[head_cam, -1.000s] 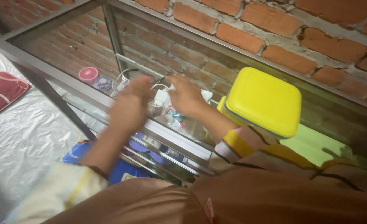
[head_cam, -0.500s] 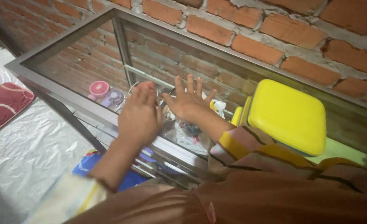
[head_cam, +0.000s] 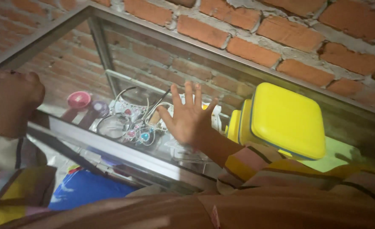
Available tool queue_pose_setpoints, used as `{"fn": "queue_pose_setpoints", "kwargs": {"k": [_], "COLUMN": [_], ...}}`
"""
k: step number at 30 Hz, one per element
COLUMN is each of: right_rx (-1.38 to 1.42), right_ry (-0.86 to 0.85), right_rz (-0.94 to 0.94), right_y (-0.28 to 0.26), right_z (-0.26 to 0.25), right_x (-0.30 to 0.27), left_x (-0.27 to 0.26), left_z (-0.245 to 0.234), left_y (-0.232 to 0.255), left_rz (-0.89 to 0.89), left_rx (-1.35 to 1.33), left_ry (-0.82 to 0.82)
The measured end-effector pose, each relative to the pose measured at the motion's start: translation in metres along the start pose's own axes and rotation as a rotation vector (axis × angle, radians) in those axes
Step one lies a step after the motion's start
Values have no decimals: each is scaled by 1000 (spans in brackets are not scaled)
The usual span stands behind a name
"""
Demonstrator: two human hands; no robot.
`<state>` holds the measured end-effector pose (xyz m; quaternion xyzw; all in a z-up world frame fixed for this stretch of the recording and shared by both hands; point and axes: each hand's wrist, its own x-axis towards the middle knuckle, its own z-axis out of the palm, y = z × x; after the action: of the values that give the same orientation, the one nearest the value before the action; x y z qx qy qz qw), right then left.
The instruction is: The person rearranges stuffed toys and wipes the glass surface of a display cabinet. They move several plush toys to one side, wipe the glass with their hands, and then place the toys back on top of the cabinet.
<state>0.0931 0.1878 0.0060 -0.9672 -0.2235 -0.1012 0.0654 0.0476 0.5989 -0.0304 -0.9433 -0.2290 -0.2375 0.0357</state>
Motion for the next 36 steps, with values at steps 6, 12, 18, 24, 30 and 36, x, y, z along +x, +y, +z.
{"fn": "queue_pose_setpoints", "kwargs": {"k": [6, 12, 18, 24, 30, 36], "right_rx": [32, -41, -25, -4, 4, 18], "right_ry": [51, 17, 15, 10, -37, -21], "right_rz": [-70, -29, -21, -8, 18, -8], "right_y": [5, -2, -1, -3, -1, 0], "right_z": [-1, -5, -5, -6, -3, -4], "right_x": [-6, 0, -2, -4, -4, -3], "left_x": [38, 21, 83, 109, 69, 103], "left_z": [1, 21, 43, 30, 17, 56], "left_y": [114, 246, 222, 264, 352, 298], "left_rz": [295, 702, 476, 314, 776, 551], "left_rx": [-56, -359, -397, -348, -403, -369], "left_ry": [-78, -198, -231, -340, -381, -425]}}
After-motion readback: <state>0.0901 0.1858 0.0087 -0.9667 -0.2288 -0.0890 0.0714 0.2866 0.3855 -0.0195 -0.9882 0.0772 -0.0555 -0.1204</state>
